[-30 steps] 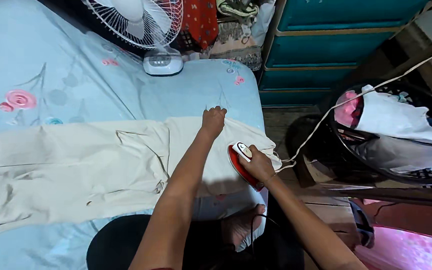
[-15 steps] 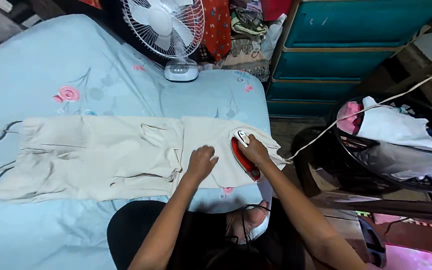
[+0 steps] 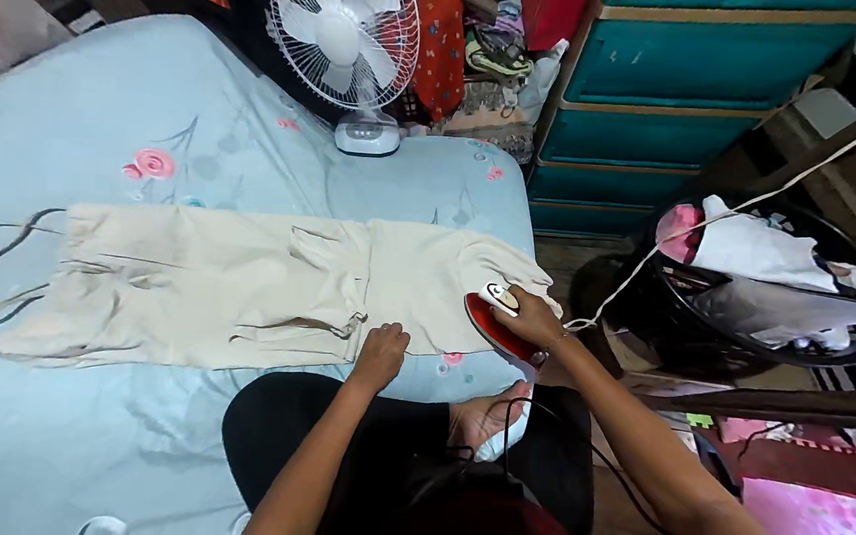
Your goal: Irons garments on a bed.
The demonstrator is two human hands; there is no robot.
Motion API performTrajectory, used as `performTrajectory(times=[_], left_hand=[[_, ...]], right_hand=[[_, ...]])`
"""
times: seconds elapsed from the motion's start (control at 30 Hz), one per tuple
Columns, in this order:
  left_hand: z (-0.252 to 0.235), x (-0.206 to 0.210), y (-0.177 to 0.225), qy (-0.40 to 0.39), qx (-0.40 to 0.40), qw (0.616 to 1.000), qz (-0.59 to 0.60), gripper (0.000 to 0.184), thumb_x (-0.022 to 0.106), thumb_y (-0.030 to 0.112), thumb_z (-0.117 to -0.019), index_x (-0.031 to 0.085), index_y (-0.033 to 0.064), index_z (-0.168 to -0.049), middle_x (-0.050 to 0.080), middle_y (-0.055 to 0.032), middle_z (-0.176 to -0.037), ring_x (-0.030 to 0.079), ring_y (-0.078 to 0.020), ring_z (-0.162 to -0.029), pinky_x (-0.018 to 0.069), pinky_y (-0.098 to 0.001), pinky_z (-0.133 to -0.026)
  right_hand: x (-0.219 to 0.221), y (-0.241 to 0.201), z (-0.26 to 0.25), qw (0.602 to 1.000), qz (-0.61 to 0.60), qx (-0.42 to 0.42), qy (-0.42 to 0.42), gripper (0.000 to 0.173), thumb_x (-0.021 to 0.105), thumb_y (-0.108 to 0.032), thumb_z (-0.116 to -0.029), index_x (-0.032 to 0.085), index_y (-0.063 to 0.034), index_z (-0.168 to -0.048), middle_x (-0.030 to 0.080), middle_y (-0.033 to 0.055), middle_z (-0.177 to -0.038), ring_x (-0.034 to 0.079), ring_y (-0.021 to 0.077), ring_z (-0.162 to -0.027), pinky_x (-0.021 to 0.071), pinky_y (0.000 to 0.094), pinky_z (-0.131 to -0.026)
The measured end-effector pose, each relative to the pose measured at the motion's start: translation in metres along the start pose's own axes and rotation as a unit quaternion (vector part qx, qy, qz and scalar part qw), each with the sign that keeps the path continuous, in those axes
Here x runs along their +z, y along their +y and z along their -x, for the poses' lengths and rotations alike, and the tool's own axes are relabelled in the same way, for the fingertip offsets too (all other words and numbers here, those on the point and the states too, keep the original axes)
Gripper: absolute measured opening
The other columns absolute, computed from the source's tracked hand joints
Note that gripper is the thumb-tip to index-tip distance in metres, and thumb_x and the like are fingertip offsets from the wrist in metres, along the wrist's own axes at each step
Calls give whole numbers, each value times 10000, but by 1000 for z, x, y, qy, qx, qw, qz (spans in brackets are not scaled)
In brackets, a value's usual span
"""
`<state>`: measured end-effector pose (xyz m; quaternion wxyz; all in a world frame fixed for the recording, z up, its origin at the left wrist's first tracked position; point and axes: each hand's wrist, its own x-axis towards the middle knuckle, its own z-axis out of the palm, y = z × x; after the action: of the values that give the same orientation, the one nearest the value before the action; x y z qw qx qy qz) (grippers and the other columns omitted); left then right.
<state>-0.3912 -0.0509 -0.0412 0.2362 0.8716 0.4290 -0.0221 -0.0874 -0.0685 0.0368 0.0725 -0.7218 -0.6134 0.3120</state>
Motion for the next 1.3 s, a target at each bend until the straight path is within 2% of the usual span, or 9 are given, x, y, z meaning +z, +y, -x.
performTrajectory(times=[0.1, 0.2, 0.3, 0.47, 0.57, 0.73, 0.87, 1.13, 1.3], left_hand=[[9, -4, -3, 31, 9, 999, 1, 217, 562, 9, -984, 680, -102, -1129, 679, -298, -1144, 651, -472, -1128, 486, -578, -1000], [19, -1, -9, 124, 50, 991, 12, 144, 601, -33, -942, 703, -110, -1011, 699, -296, -1016, 690, -478, -1009, 539, -564, -920], [22, 8, -14, 179, 69, 981, 13, 113, 613, -49, -924, 708, -101, -955, 702, -282, -960, 703, -467, -945, 561, -556, -871], [26, 16, -17, 187, 10, 982, 23, 129, 597, -63, -920, 700, -112, -980, 696, -299, -992, 690, -490, -975, 545, -584, -874], [31, 9, -17, 150, -52, 987, 36, 179, 577, -56, -939, 695, -122, -1056, 686, -316, -1071, 665, -498, -1063, 508, -603, -946], [31, 3, -20, 125, -100, 986, 46, 208, 555, -52, -951, 686, -122, -1096, 681, -315, -1113, 649, -486, -1125, 471, -584, -1028], [30, -3, -19, 79, -125, 987, 61, 241, 545, -29, -966, 674, -116, -1150, 663, -316, -1175, 618, -477, -1189, 434, -574, -1076], [28, -12, -15, 21, -154, 985, 75, 274, 514, -13, -985, 650, -94, -1208, 643, -295, -1235, 582, -453, -1249, 389, -565, -1115], [30, -14, -13, 27, -161, 983, 80, 262, 516, -15, -978, 658, -98, -1182, 649, -298, -1214, 591, -450, -1235, 401, -558, -1102]], right_hand=[[15, 0, -9, 996, 37, -50, -58, 512, 620, -413, -984, 593, 33, -1233, 680, 248, -1064, 674, 409, -1029, 506, 601, -890], [19, 1, -18, 994, 42, -82, -63, 515, 624, -408, -976, 598, 47, -1216, 683, 255, -1041, 679, 418, -1005, 510, 605, -873], [19, -5, -24, 991, 54, -93, -76, 523, 617, -427, -980, 597, 41, -1212, 680, 249, -1036, 676, 414, -1005, 509, 595, -876], [28, -37, -36, 981, 81, -138, -106, 520, 612, -430, -983, 607, 41, -1203, 686, 249, -1036, 679, 417, -1010, 506, 602, -878], [40, -65, -50, 972, 93, -173, -131, 522, 601, -429, -993, 611, 39, -1224, 691, 255, -1073, 679, 419, -1043, 503, 604, -903], [58, -106, -66, 965, 103, -189, -147, 504, 578, -442, -1014, 614, 19, -1214, 690, 238, -1058, 675, 402, -1046, 497, 594, -904], [50, -95, -58, 972, 112, -149, -140, 533, 573, -451, -1009, 591, 8, -1279, 685, 247, -1128, 666, 410, -1100, 495, 603, -933], [20, -9, -21, 996, 78, 0, -31, 512, 603, -378, -1010, 568, 46, -1296, 678, 275, -1126, 669, 436, -1083, 502, 614, -934], [30, -29, -21, 997, 49, 60, 24, 522, 581, -401, -1028, 562, 33, -1317, 680, 258, -1160, 670, 414, -1109, 506, 592, -944]])
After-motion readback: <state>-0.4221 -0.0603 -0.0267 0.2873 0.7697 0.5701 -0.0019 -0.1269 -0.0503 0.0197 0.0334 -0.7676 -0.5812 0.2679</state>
